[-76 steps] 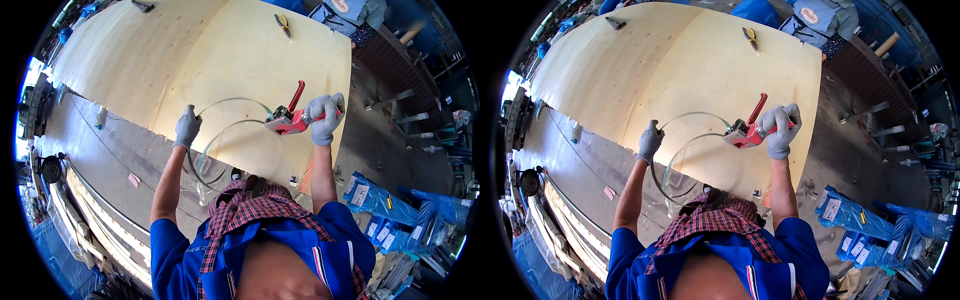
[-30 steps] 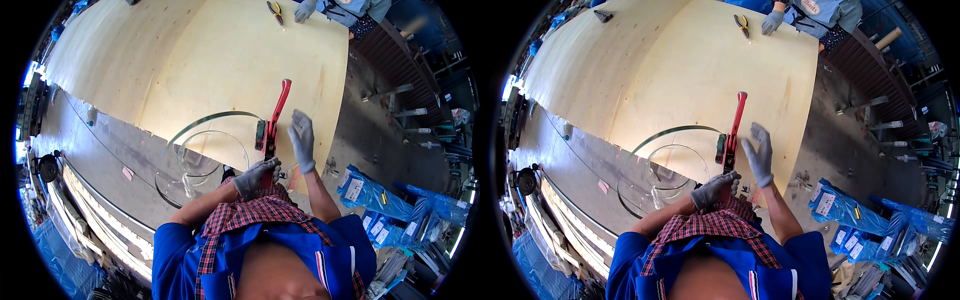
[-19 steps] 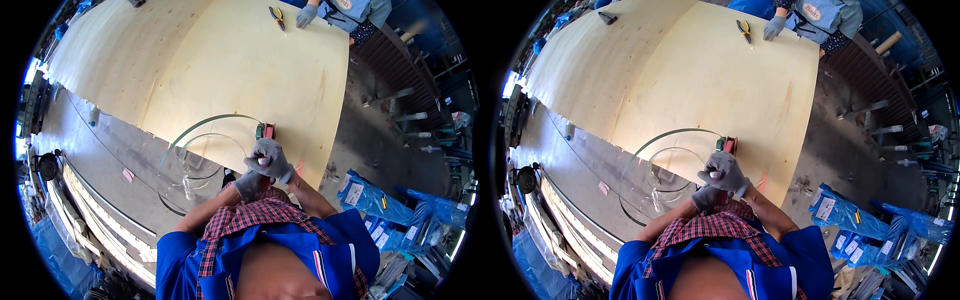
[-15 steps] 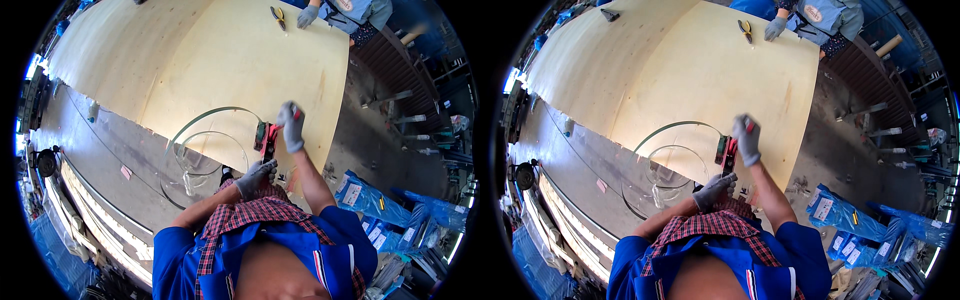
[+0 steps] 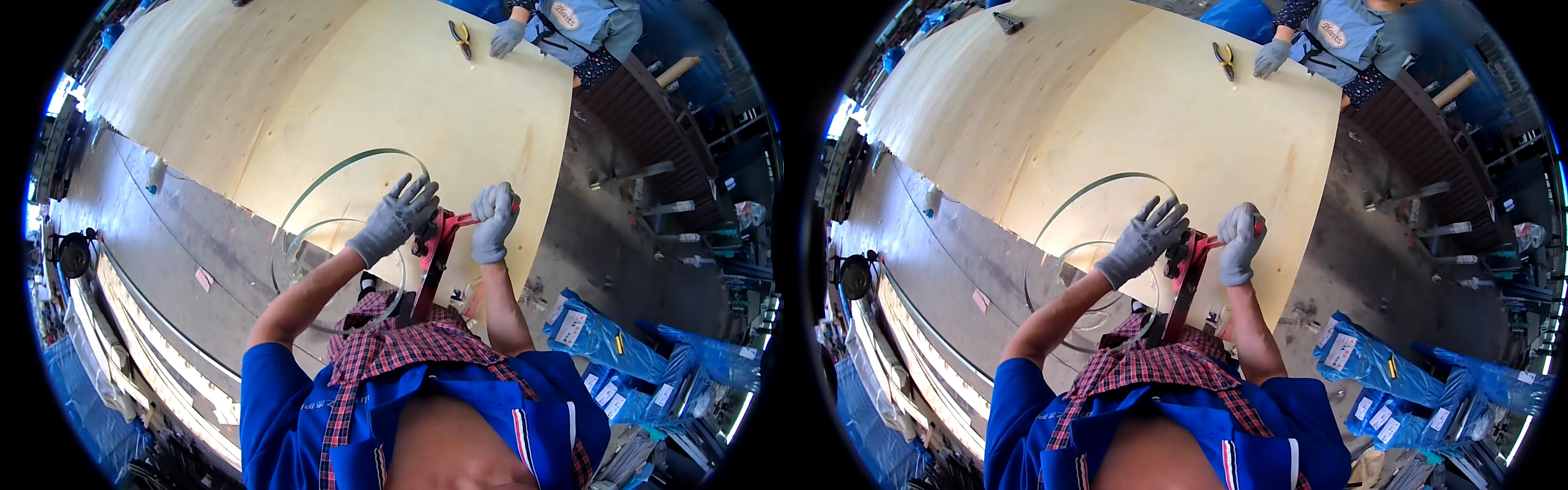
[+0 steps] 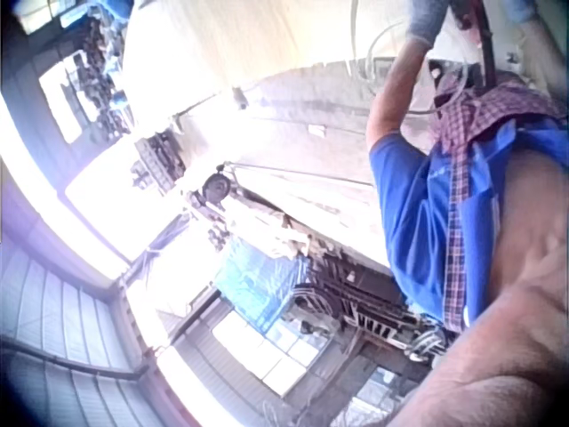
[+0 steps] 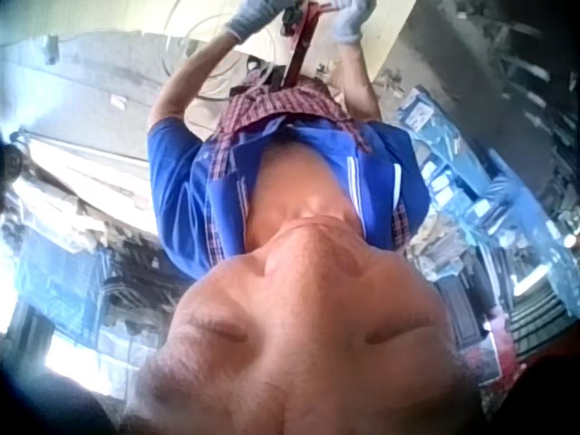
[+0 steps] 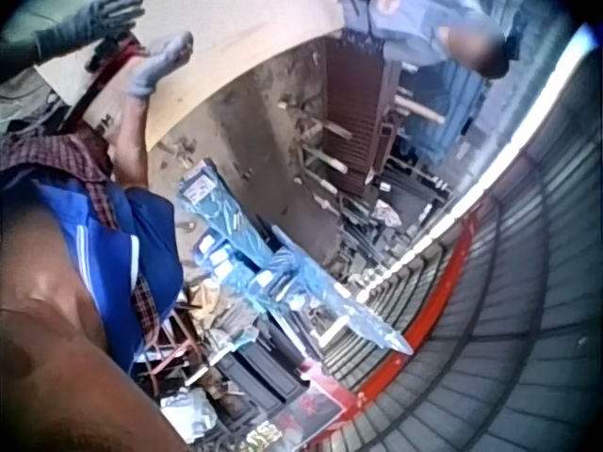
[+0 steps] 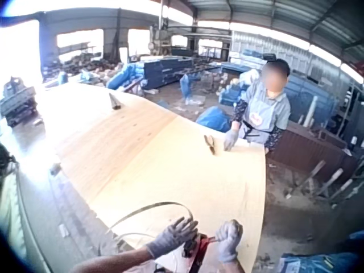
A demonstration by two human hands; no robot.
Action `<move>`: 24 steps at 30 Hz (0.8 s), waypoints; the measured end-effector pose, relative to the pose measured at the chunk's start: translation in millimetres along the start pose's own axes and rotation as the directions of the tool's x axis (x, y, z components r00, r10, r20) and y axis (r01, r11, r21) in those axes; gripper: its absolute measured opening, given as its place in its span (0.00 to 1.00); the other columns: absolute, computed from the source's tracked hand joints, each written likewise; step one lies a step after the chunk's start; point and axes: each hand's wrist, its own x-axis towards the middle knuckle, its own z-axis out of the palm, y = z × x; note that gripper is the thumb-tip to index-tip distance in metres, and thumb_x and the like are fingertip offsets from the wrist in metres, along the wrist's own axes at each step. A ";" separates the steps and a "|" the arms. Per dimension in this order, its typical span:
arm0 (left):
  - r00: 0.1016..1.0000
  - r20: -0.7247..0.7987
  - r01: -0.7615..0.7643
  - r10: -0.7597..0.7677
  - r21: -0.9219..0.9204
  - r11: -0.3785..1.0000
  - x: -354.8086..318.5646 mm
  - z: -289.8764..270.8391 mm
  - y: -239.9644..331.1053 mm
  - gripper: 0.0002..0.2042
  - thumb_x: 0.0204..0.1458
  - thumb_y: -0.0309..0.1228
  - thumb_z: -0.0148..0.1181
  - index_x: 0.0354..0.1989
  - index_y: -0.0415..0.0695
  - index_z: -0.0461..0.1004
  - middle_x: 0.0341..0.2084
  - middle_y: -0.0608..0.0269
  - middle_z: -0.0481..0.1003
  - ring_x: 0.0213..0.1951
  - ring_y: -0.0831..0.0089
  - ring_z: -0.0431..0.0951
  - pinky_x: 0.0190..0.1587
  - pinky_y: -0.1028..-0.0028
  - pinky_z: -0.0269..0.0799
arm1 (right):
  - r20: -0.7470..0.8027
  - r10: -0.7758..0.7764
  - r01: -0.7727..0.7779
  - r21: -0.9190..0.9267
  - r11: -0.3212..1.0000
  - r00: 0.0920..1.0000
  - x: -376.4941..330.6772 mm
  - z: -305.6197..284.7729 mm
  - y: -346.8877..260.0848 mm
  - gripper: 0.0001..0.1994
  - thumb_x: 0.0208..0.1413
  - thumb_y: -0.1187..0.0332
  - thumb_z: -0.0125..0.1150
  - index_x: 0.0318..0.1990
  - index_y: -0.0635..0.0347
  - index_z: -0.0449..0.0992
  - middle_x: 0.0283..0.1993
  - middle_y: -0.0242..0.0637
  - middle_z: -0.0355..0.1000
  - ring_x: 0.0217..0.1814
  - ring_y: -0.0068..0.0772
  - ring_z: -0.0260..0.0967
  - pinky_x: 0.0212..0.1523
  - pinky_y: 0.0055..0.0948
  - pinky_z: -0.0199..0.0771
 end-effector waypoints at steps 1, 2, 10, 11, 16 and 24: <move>1.000 0.029 -0.004 0.003 0.063 0.998 1.7 6.9 -5.8 0.20 0.44 0.28 0.53 0.49 0.45 0.69 0.50 0.59 0.67 0.56 0.63 0.65 0.57 0.63 0.62 | 0.014 -0.005 0.005 0.026 1.000 1.000 -0.3 -1.3 -3.6 0.22 0.61 0.65 0.47 0.15 0.50 0.50 0.11 0.20 0.43 0.10 0.12 0.34 0.12 0.20 0.34; 0.998 0.060 -0.016 0.008 0.120 0.993 2.6 18.3 -10.5 0.19 0.44 0.29 0.53 0.48 0.44 0.69 0.49 0.59 0.67 0.55 0.64 0.65 0.56 0.65 0.63 | 0.020 -0.012 0.011 0.049 0.999 1.000 -1.3 -4.9 -7.5 0.21 0.61 0.65 0.47 0.15 0.50 0.49 0.12 0.20 0.43 0.10 0.12 0.34 0.12 0.20 0.34; 0.893 0.447 0.141 -0.051 -0.173 0.975 -71.2 45.5 -28.3 0.05 0.49 0.34 0.55 0.28 0.48 0.68 0.18 0.61 0.71 0.23 0.64 0.75 0.28 0.64 0.67 | -0.036 -0.075 0.078 0.070 0.994 0.997 -2.1 -1.8 -36.4 0.19 0.58 0.72 0.45 0.16 0.48 0.50 0.12 0.20 0.41 0.11 0.12 0.33 0.12 0.20 0.32; 0.831 0.552 0.270 -0.067 -0.296 0.917 -80.5 33.5 -22.7 0.07 0.51 0.36 0.54 0.29 0.47 0.68 0.18 0.59 0.72 0.23 0.63 0.76 0.25 0.64 0.68 | -0.033 -0.090 0.093 0.093 0.991 0.995 0.4 -9.6 -36.5 0.19 0.58 0.73 0.44 0.16 0.47 0.50 0.12 0.20 0.41 0.11 0.12 0.33 0.11 0.20 0.31; 0.784 0.528 0.614 -0.327 -0.740 0.276 -223.6 6.4 -29.2 0.10 0.59 0.33 0.48 0.41 0.40 0.69 0.25 0.66 0.72 0.25 0.74 0.70 0.27 0.74 0.65 | -0.215 -0.113 0.094 -0.099 0.991 0.970 26.4 -43.1 -40.7 0.22 0.62 0.63 0.48 0.16 0.48 0.50 0.11 0.18 0.44 0.10 0.10 0.36 0.11 0.19 0.33; 0.504 0.375 0.740 -0.778 -0.653 0.165 -218.5 -87.4 -21.7 0.17 0.62 0.42 0.45 0.41 0.38 0.70 0.18 0.72 0.63 0.22 0.82 0.62 0.26 0.79 0.60 | -0.224 -0.206 0.155 -0.227 0.962 0.953 82.8 0.0 -19.8 0.20 0.60 0.63 0.53 0.18 0.48 0.53 0.12 0.17 0.46 0.12 0.09 0.38 0.14 0.20 0.37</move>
